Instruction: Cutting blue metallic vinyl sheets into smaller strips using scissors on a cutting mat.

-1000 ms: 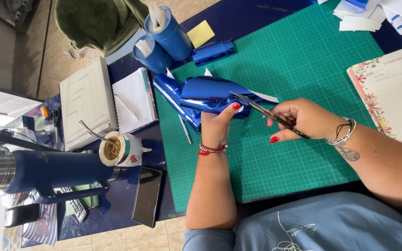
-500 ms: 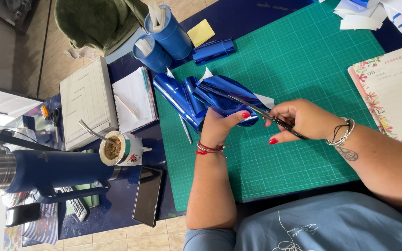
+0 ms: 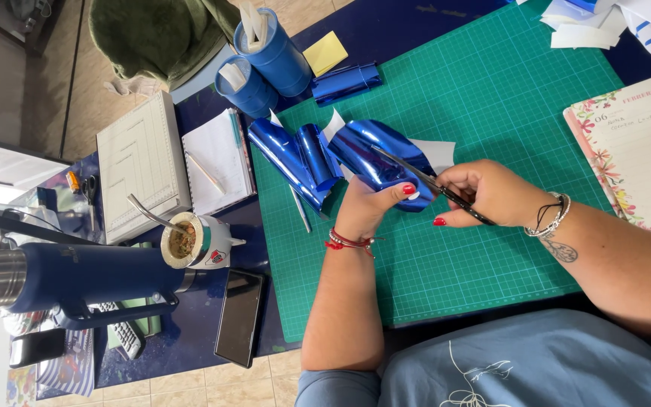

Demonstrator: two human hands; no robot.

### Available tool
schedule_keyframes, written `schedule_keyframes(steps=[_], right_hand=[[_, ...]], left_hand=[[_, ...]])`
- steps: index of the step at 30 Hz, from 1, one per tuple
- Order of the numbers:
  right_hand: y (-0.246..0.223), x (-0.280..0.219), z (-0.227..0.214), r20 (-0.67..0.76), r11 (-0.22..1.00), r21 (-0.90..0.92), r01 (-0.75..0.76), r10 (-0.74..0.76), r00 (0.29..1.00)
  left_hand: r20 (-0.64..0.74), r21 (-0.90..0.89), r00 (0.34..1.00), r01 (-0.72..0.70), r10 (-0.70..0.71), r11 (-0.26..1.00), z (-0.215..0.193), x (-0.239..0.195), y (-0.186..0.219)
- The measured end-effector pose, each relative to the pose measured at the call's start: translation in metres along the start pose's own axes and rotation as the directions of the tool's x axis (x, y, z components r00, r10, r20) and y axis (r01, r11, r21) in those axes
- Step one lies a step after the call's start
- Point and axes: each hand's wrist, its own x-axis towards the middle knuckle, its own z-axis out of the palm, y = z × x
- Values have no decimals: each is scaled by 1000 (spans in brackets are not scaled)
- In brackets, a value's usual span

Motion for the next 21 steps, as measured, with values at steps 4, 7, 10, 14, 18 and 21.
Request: schedule_keyframes(steps=[4,7,10,14,18,21], right_hand=[[-4,-1,-4,-8,1000,-9,15,-15,1000],[-6,-2,-3,-6,1000,-19,16,-16,1000],[-8,0,3,11,999,0,33,-33,999],[-2,4,1,16,998,0,56,-56,998],[-3,3,2,26,991,41,130,-131,991],[-8,0,3,44,984,91,152,-157,987]], left_hand=[[-47,-65,991,-130,127,989,-48,13,-61],[-221,-357,967,-203,128,912,-31,12,-29],[-320,-341,934,-270,159,901,-22,14,-25],[-381,-344,917,-258,117,903,-21,17,-41],[-310,-400,942,-255,132,880,-13,16,-53],[-280,-457,950,-257,136,852,-3,10,-44]])
